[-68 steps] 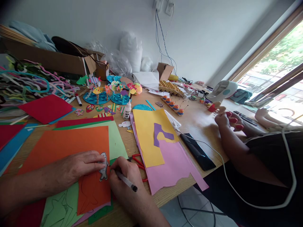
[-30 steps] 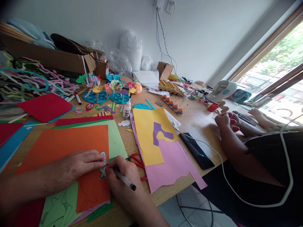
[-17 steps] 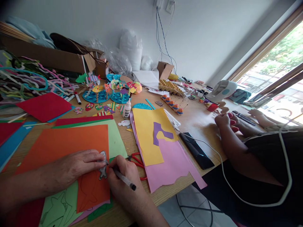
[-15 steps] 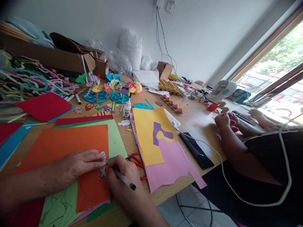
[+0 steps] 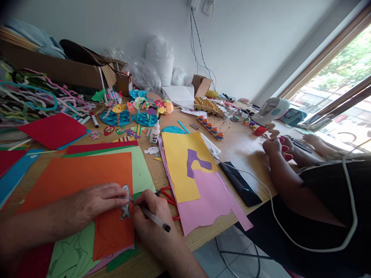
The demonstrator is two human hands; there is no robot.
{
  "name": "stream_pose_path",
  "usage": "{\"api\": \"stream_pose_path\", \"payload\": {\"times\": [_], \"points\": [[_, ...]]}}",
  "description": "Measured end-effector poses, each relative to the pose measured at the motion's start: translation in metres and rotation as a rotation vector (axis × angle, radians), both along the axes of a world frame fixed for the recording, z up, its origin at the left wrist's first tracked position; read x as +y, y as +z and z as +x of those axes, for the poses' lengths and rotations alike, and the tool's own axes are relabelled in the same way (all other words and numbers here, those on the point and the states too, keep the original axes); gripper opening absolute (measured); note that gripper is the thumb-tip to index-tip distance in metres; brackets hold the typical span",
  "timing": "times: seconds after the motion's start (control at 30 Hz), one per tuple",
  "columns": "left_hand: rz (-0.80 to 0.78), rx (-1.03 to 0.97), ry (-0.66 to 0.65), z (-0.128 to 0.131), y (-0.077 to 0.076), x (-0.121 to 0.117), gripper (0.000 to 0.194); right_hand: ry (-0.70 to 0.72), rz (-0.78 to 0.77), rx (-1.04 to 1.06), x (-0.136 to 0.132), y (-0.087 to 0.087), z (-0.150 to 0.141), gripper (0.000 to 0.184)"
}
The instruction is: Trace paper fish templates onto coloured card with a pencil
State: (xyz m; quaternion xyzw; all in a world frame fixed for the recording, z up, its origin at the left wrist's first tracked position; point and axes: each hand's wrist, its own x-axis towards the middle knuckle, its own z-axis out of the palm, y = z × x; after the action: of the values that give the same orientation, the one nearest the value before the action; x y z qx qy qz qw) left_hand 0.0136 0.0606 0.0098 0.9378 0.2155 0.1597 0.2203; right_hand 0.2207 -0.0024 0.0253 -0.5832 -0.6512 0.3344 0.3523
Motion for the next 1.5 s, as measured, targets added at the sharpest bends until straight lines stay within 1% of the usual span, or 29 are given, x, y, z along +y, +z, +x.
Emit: {"api": "stream_pose_path", "payload": {"times": [0.27,0.4,0.67,0.93,1.1,1.27,1.5], "points": [[0.002,-0.016,0.012,0.001,0.001,-0.001,0.034,0.011,-0.044,-0.005,0.001,0.005,-0.003,0.010],[0.014,-0.019,-0.007,-0.001,-0.001,0.001,0.034,0.015,-0.056,-0.018,0.000,0.006,-0.003,0.011],[-0.005,-0.014,-0.005,0.000,0.002,0.000,0.034,-0.008,0.017,-0.041,0.001,-0.001,0.001,0.015],[0.006,-0.018,-0.013,0.000,0.001,0.001,0.036,-0.027,0.024,-0.040,0.003,-0.004,-0.001,0.014],[-0.011,0.003,-0.007,0.000,-0.001,0.001,0.036,0.003,-0.022,-0.043,0.005,0.002,-0.001,0.014],[-0.018,0.001,0.015,-0.001,-0.002,0.000,0.036,0.020,-0.102,-0.047,0.009,0.008,-0.002,0.014],[-0.052,0.044,0.003,0.000,0.000,0.000,0.036,0.025,-0.128,-0.004,0.015,0.008,-0.004,0.013]]}}
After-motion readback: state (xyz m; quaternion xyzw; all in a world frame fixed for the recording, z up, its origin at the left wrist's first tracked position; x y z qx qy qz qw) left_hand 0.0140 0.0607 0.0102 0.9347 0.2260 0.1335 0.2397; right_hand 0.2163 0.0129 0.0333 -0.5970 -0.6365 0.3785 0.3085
